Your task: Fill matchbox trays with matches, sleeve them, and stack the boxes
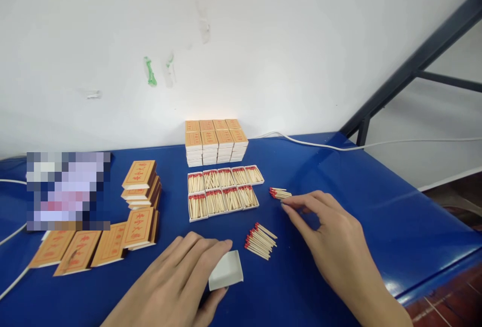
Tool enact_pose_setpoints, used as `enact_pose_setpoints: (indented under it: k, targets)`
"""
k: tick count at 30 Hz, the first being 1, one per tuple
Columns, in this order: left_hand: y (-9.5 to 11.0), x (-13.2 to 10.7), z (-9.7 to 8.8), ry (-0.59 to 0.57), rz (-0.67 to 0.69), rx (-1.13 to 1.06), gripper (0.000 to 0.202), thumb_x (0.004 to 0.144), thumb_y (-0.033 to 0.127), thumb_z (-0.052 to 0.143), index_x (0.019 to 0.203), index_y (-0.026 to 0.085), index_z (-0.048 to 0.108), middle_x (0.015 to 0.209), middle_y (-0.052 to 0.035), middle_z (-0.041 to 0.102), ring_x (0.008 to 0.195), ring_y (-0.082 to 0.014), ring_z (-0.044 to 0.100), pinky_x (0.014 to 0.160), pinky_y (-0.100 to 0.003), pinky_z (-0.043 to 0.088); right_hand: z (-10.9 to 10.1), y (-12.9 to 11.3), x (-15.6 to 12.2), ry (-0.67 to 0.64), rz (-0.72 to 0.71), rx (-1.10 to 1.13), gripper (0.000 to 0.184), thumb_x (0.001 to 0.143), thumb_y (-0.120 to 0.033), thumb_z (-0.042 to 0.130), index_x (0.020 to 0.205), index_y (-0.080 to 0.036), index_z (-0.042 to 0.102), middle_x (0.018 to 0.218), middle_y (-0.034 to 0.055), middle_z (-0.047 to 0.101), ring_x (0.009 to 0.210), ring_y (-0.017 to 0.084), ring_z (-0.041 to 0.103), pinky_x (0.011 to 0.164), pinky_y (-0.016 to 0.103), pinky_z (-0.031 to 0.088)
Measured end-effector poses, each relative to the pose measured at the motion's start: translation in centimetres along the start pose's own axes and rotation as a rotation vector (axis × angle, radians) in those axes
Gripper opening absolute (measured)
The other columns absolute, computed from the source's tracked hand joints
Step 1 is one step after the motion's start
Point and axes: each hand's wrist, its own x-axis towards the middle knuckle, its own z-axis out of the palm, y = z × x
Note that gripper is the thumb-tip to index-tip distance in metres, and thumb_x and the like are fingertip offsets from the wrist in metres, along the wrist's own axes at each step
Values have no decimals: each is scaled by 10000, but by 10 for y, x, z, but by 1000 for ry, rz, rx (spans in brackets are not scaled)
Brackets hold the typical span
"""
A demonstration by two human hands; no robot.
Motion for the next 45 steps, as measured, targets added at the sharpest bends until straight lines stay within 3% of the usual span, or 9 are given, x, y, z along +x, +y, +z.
enact_pose_setpoints:
  k: [6,14,21,27,35,41,45]
  targets:
    - [-2,-4,2,-8,-2,-25,292,1218,274,403,1428,212,596,1172,-44,897,1067,-241,898,993,-428,748,8,12,6,6,-26,-61,291,1135,-383,585,1172,-266,849,1129,97,778,1026,314,715,862,485,591]
    - [-1,-1,-1,13,16,12,321,1238,279,313,1394,204,584,1113,-43,905,1009,-232,908,932,-426,759,11,12,6,27,-54,-80,302,1163,-407,560,1202,-304,841,1126,87,773,1045,320,697,878,488,589]
    - [-1,-3,2,30,1,13,332,1246,317,333,1419,211,595,1143,-36,903,1033,-229,904,968,-419,747,9,10,5,8,-32,-73,290,1156,-418,571,1046,-289,806,1102,86,750,1039,321,702,894,500,582]
    - [-2,1,1,16,20,3,325,1243,296,326,1412,205,590,1135,-37,903,1025,-222,904,967,-419,748,10,11,7,19,-69,-105,308,1170,-389,539,1221,-283,824,1129,106,745,1057,337,687,925,532,578]
    - [0,2,2,36,11,5,332,1244,312,322,1393,210,600,1108,-36,905,1006,-235,908,939,-420,758,8,8,6,-21,-12,-41,295,1145,-456,574,1023,-285,781,1095,81,731,1058,330,684,884,496,555]
    - [-1,-1,0,40,18,8,324,1243,312,339,1382,211,614,1109,-32,907,999,-233,909,929,-405,760,4,7,8,-27,34,6,366,1134,-551,572,971,-285,762,1037,67,759,980,310,695,839,459,538]
    - [-1,-1,1,31,23,10,321,1238,296,324,1378,207,600,1093,-38,905,980,-238,910,917,-426,764,0,-1,3,19,16,-12,337,1144,-526,573,979,-297,758,1024,46,770,934,290,710,792,426,523]
